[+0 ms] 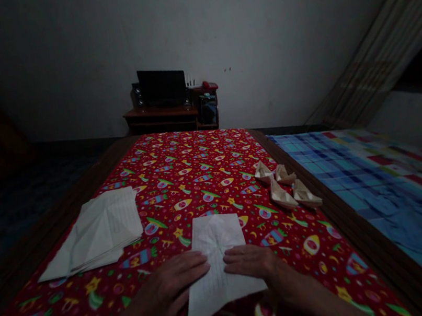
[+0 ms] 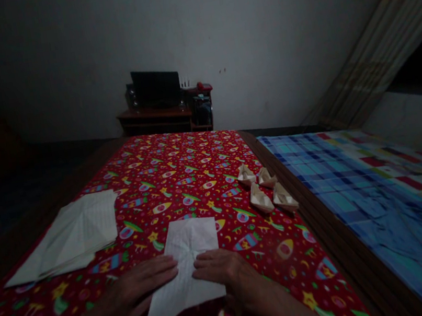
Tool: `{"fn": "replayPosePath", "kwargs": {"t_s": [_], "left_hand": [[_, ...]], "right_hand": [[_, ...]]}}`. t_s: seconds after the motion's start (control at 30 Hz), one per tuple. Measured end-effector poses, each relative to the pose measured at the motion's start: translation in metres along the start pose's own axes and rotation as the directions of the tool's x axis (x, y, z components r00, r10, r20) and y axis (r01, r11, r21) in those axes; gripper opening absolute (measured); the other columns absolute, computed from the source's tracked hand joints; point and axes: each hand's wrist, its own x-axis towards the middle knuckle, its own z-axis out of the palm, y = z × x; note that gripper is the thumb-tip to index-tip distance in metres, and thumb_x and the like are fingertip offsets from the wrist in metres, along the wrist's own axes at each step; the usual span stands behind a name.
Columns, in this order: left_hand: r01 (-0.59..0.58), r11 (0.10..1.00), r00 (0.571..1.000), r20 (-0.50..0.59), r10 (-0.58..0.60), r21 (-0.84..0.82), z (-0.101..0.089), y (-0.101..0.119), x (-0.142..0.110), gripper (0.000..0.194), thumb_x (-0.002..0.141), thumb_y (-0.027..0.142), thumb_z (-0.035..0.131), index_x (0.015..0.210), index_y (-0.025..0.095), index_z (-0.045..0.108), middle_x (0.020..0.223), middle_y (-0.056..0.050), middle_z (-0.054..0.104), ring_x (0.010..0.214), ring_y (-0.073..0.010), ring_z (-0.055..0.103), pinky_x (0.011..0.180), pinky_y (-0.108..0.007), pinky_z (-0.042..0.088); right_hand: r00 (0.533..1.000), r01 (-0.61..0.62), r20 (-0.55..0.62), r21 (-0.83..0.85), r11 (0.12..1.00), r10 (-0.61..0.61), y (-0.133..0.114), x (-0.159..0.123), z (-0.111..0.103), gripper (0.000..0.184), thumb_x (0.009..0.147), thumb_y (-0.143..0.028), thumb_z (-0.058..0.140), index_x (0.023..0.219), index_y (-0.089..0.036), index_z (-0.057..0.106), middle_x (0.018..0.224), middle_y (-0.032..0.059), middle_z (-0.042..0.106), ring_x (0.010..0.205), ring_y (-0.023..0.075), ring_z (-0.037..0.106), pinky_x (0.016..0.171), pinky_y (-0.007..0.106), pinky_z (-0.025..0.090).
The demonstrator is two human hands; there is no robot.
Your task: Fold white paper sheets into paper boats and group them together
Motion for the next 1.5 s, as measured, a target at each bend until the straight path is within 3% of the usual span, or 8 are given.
{"fn": "replayPosePath", "kwargs": {"t_s": [0.17, 0.27, 0.33, 0.5, 0.73, 1.07, 1.37, 1.5], "left_hand": [[-0.032, 0.996, 0.992, -0.122, 0.021, -0.087, 0.007, 0.000, 0.005, 0.036, 0.084, 0.008, 0.043, 0.113, 0.022, 0.059, 0.110, -0.006, 0.067, 0.106, -0.0169, 0.061, 0.090, -0.030, 0.050], [0.082, 0.981, 0.984, -0.143, -0.108, -0.174, 0.006, 0.002, 0.008, 0.028, 0.086, 0.012, 0.042, 0.099, 0.022, 0.064, 0.098, -0.003, 0.070, 0.093, -0.0153, 0.065, 0.083, -0.026, 0.051], [0.185, 0.958, 0.969, -0.122, -0.215, -0.220, 0.006, 0.004, 0.012, 0.025, 0.088, 0.018, 0.041, 0.091, 0.022, 0.066, 0.091, -0.002, 0.071, 0.085, -0.0148, 0.066, 0.075, -0.024, 0.052], [0.570, 0.812, 0.806, -0.107, -0.583, -0.127, 0.008, 0.010, 0.027, 0.036, 0.087, 0.035, 0.043, 0.059, 0.017, 0.058, 0.060, -0.001, 0.063, 0.056, -0.0149, 0.059, 0.055, -0.023, 0.042], [0.741, 0.670, 0.671, -0.024, -0.741, 0.050, 0.001, 0.013, 0.048, 0.036, 0.088, 0.040, 0.041, 0.068, 0.018, 0.062, 0.065, -0.003, 0.065, 0.061, -0.0165, 0.060, 0.058, -0.025, 0.035], [0.565, 0.756, 0.815, -0.078, -0.575, 0.330, 0.006, 0.008, 0.036, 0.030, 0.093, 0.036, 0.039, 0.085, 0.019, 0.062, 0.083, -0.006, 0.068, 0.078, -0.0195, 0.063, 0.064, -0.027, 0.039], [0.618, 0.708, 0.756, -0.011, -0.655, 0.341, 0.001, 0.006, 0.049, 0.031, 0.092, 0.037, 0.041, 0.075, 0.020, 0.060, 0.074, -0.002, 0.068, 0.072, -0.0210, 0.065, 0.057, -0.026, 0.039], [0.621, 0.707, 0.770, -0.099, -0.630, 0.339, 0.000, 0.003, 0.050, 0.029, 0.091, 0.036, 0.042, 0.106, 0.015, 0.055, 0.084, -0.007, 0.068, 0.076, -0.0230, 0.065, 0.061, -0.031, 0.047]], "right_hand": [[0.996, -0.009, -0.084, 0.031, 0.999, 0.012, -0.002, -0.002, -0.002, 0.042, 0.090, -0.041, 0.037, 0.114, -0.016, 0.061, 0.110, 0.0125, 0.066, 0.106, 0.0198, 0.059, 0.094, 0.037, 0.044], [0.961, -0.220, -0.158, 0.067, 0.973, 0.228, 0.000, -0.004, 0.002, 0.032, 0.091, -0.030, 0.039, 0.093, -0.019, 0.069, 0.085, 0.0061, 0.071, 0.079, 0.0154, 0.065, 0.074, 0.027, 0.050], [0.884, -0.392, -0.229, 0.109, 0.913, 0.407, 0.002, -0.003, 0.005, 0.026, 0.088, -0.028, 0.047, 0.084, -0.019, 0.071, 0.075, 0.0024, 0.071, 0.064, 0.0133, 0.064, 0.061, 0.022, 0.047], [0.716, -0.602, -0.379, 0.091, 0.793, 0.586, 0.005, 0.004, 0.011, 0.031, 0.086, -0.032, 0.050, 0.066, -0.015, 0.067, 0.057, -0.0007, 0.062, 0.050, 0.0107, 0.053, 0.046, 0.019, 0.033], [0.758, -0.640, -0.394, -0.298, 0.708, 0.520, 0.002, 0.016, 0.004, 0.032, 0.089, -0.033, 0.044, 0.068, -0.016, 0.060, 0.056, 0.0001, 0.058, 0.048, 0.0091, 0.048, 0.050, 0.022, 0.024], [0.790, -0.612, -0.369, -0.517, 0.598, 0.490, 0.023, 0.019, 0.008, 0.032, 0.090, -0.036, 0.043, 0.070, -0.018, 0.060, 0.057, 0.0015, 0.061, 0.047, 0.0097, 0.047, 0.050, 0.026, 0.017], [0.762, -0.640, -0.354, -0.536, 0.550, 0.542, 0.023, 0.026, 0.004, 0.031, 0.090, -0.036, 0.043, 0.072, -0.018, 0.060, 0.059, 0.0028, 0.063, 0.049, 0.0107, 0.051, 0.050, 0.025, 0.017], [0.751, -0.650, -0.346, -0.533, 0.541, 0.562, 0.026, 0.028, 0.003, 0.030, 0.090, -0.036, 0.043, 0.072, -0.018, 0.060, 0.059, 0.0028, 0.063, 0.049, 0.0104, 0.051, 0.049, 0.025, 0.017]]}}
